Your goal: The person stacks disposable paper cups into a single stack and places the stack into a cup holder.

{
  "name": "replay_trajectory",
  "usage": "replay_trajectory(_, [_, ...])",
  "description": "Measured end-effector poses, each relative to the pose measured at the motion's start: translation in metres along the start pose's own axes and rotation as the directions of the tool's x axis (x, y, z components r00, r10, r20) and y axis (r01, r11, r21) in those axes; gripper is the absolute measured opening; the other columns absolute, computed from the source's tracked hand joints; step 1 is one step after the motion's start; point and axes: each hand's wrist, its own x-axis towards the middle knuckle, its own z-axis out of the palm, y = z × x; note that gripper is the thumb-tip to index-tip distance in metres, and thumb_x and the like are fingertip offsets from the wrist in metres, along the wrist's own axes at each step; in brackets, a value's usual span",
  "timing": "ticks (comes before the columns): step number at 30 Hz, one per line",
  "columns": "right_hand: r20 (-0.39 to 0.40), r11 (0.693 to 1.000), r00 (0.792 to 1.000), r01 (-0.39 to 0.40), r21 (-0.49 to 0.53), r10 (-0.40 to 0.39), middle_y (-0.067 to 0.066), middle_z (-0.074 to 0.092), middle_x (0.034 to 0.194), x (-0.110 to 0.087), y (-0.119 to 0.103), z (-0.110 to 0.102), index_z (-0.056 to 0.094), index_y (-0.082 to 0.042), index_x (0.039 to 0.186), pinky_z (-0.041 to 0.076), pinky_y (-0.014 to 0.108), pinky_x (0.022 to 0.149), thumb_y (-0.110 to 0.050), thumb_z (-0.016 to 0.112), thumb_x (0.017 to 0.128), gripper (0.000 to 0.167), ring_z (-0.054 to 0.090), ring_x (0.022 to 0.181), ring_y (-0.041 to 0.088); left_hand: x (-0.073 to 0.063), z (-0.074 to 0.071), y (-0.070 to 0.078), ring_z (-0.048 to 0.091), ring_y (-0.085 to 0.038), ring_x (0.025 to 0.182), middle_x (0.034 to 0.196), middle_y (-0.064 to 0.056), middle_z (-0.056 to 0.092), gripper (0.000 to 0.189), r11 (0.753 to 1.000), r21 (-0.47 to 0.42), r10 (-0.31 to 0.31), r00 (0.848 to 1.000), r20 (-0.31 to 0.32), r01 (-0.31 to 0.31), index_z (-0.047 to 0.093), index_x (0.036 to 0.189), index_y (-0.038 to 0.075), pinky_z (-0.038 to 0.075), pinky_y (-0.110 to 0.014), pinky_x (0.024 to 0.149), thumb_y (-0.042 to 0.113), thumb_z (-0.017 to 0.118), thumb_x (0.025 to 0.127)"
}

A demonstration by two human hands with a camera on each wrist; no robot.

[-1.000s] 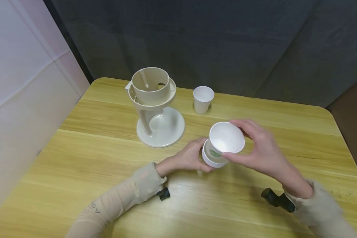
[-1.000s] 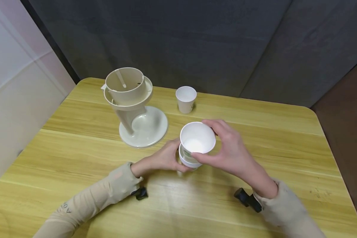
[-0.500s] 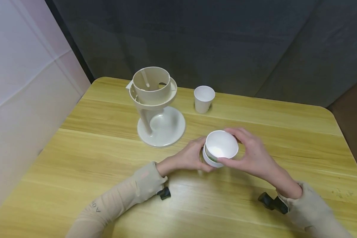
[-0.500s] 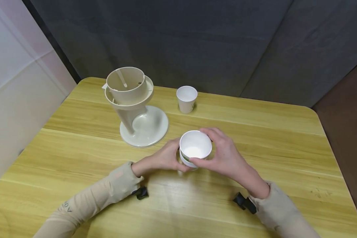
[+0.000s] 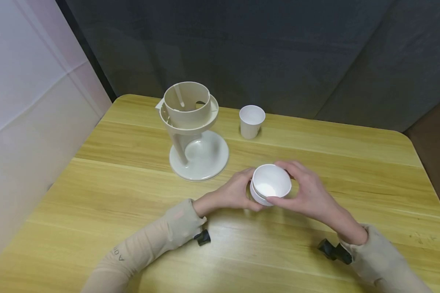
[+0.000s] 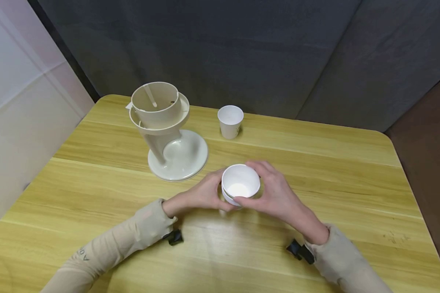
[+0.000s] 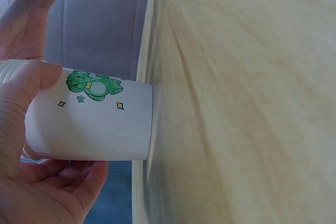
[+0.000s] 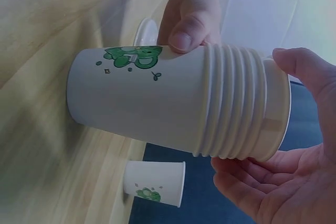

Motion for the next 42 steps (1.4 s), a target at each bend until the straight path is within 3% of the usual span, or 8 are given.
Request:
replay_trajectory(25, [0.021, 0.997, 1.000, -0.008, 0.076, 0.007, 0.011, 0.060, 0.111, -0.004, 0.004, 0.006, 0.055, 0.002, 0.123, 0.053, 0.041, 0.079, -0.014, 0.086, 0.062, 0.070, 0.059, 0.099, 0.025, 0.000, -0.001, 0.001, 0.056, -0.021, 0.106, 0.115, -0.013, 0.059, 0.076, 1.000, -0.010, 0.007, 1.000, 0.002, -0.007, 0.049, 0.125, -0.002, 0.043, -0.027, 0.094, 0.018, 0.084, 0.061])
replay_trajectory(32, [0.008, 0.991, 0.999, -0.043, 0.126, 0.043, 0.014, 0.061, 0.111, -0.006, 0.009, -0.001, 0.055, 0.004, 0.122, 0.050, 0.041, 0.086, -0.007, 0.085, 0.063, 0.068, 0.058, 0.102, 0.028, -0.001, -0.001, 0.001, 0.057, -0.021, 0.103, 0.113, -0.012, 0.059, 0.076, 1.000, -0.012, 0.010, 1.000, -0.006, -0.010, 0.049, 0.125, -0.003, 0.045, -0.025, 0.091, 0.018, 0.085, 0.061])
replay_trajectory(42, [-0.037, 0.975, 0.988, -0.144, 0.170, 0.152, 0.018, 0.062, 0.110, -0.003, 0.025, -0.012, 0.055, 0.008, 0.120, 0.048, 0.036, 0.088, 0.000, 0.072, 0.078, 0.046, 0.058, 0.102, 0.028, 0.000, 0.000, 0.001, 0.057, -0.020, 0.103, 0.114, -0.012, 0.059, 0.078, 1.000, -0.017, -0.001, 1.000, -0.004, 0.001, 0.049, 0.125, -0.003, 0.044, -0.025, 0.092, 0.019, 0.086, 0.060])
